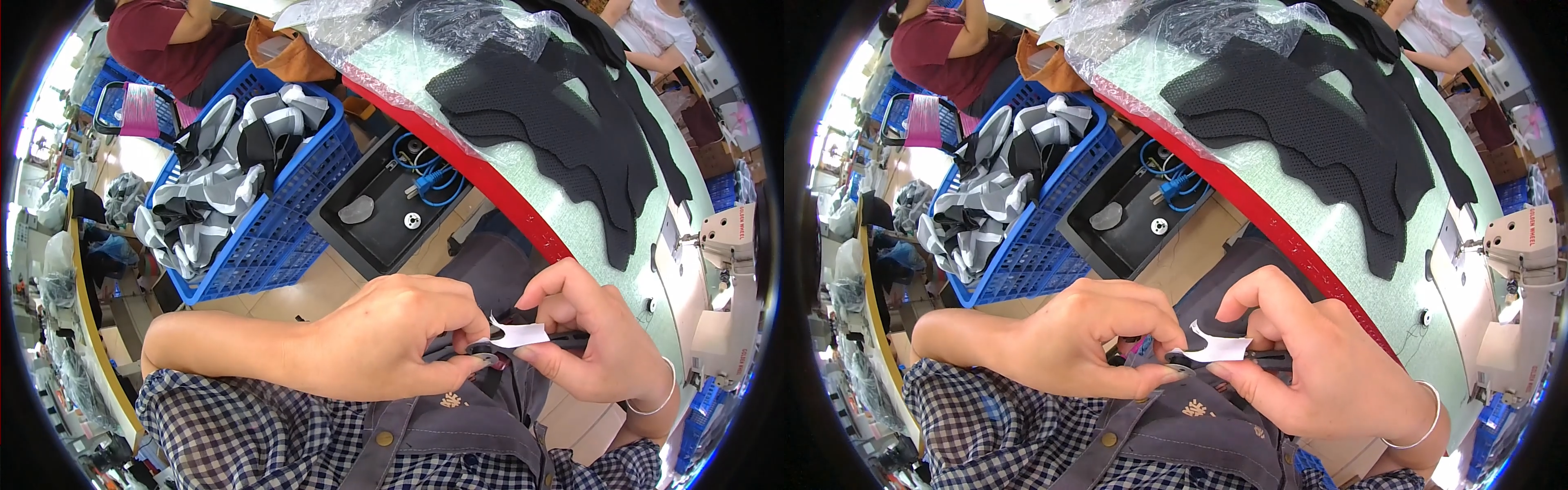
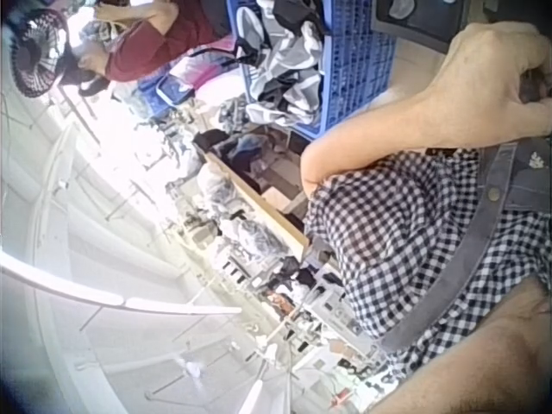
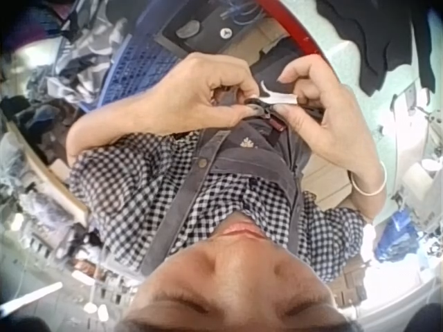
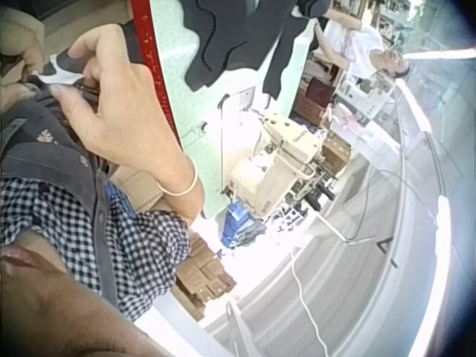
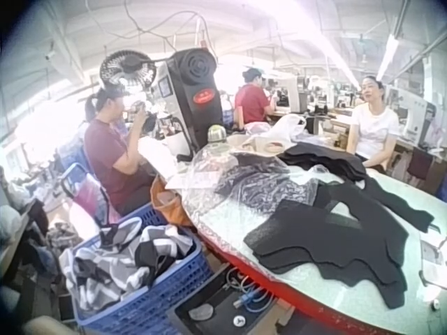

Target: Preparing small circular components and attaching them to fabric pieces using a small tool.

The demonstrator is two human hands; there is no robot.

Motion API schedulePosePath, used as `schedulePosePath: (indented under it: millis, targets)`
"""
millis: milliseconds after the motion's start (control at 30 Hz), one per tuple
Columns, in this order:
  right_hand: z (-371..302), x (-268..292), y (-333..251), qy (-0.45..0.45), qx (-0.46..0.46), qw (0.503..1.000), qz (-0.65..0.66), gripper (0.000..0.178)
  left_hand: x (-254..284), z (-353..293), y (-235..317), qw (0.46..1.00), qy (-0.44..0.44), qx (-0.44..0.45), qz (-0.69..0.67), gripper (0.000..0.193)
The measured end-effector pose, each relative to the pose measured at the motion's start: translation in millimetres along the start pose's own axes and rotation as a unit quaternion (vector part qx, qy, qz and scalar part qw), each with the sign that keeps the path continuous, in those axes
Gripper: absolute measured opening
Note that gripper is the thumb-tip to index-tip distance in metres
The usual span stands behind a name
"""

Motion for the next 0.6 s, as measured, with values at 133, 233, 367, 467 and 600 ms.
schedulePosePath:
  millis: [133,233,367,467,600]
  targets:
    - [-1,0,-1,0.011,0.006,1.000,-0.017,0.033,0,0,2,1.000,-0.013,0.010,0.000,0.018]
    - [-4,0,-4,0.031,-0.032,0.999,-0.030,0.040,0,1,1,1.000,0.005,-0.024,0.012,0.018]
    - [-19,-4,-17,0.130,0.028,0.979,-0.157,0.041,2,4,0,1.000,0.013,-0.019,0.012,0.017]
    - [-25,1,-33,0.143,0.043,0.960,-0.236,0.042,3,6,5,1.000,-0.002,-0.018,0.025,0.017]
    - [-18,0,-32,0.100,-0.010,0.975,-0.196,0.040,3,6,7,0.999,-0.012,-0.022,0.029,0.017]
Point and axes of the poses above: each hand's wrist, its own z-axis towards the middle knuckle, its own x-axis out of the back of the hand, y = z × x, the point moved 2 cm from there along z, towards the middle knuckle, and after that the axes turned 2 degrees about x, right-handed, at the moved point
